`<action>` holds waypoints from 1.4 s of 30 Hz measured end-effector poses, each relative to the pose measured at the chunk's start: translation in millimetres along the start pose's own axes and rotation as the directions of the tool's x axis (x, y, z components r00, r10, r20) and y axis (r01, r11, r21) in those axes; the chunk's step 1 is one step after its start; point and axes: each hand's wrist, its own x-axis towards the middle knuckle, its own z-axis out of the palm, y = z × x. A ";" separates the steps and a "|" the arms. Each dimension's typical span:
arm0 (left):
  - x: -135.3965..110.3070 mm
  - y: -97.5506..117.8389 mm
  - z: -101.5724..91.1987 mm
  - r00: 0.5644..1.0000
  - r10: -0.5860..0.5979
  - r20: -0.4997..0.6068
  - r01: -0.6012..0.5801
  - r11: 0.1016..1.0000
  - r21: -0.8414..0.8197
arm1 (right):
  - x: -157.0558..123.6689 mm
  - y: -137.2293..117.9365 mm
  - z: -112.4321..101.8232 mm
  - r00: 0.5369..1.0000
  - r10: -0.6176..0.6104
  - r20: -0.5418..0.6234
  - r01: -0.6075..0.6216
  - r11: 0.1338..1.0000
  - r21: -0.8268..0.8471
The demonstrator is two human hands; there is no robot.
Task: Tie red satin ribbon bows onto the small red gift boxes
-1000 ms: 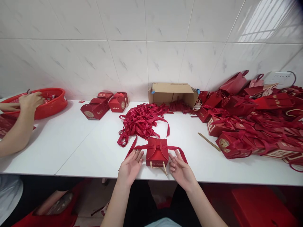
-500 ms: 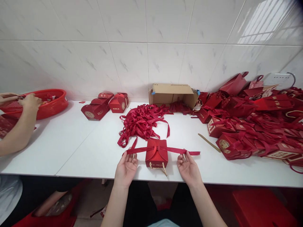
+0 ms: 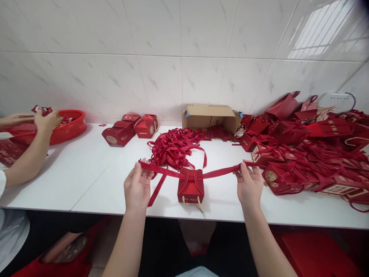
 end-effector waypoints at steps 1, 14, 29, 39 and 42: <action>0.8 4.5 6.7 0.998 0.059 0.020 -0.059 0.998 0.021 | 4.2 -5.5 6.5 0.999 -0.036 0.033 0.037 0.999 -0.012; -2.1 35.1 83.0 0.906 0.258 0.334 -0.321 0.935 0.149 | 18.2 -48.8 80.8 0.844 -0.251 0.473 0.391 0.893 -0.224; -2.1 38.4 99.0 0.897 0.274 0.346 -0.345 0.924 0.164 | 15.0 -60.1 95.0 0.782 -0.286 0.554 0.453 0.871 -0.190; -4.8 41.7 101.7 0.869 0.313 0.382 -0.381 0.917 0.116 | 15.9 -63.5 95.1 0.765 -0.322 0.558 0.491 0.852 -0.181; -4.3 44.0 105.0 0.876 0.259 0.406 -0.324 0.941 0.099 | 16.8 -62.7 96.3 0.766 -0.316 0.559 0.489 0.851 -0.189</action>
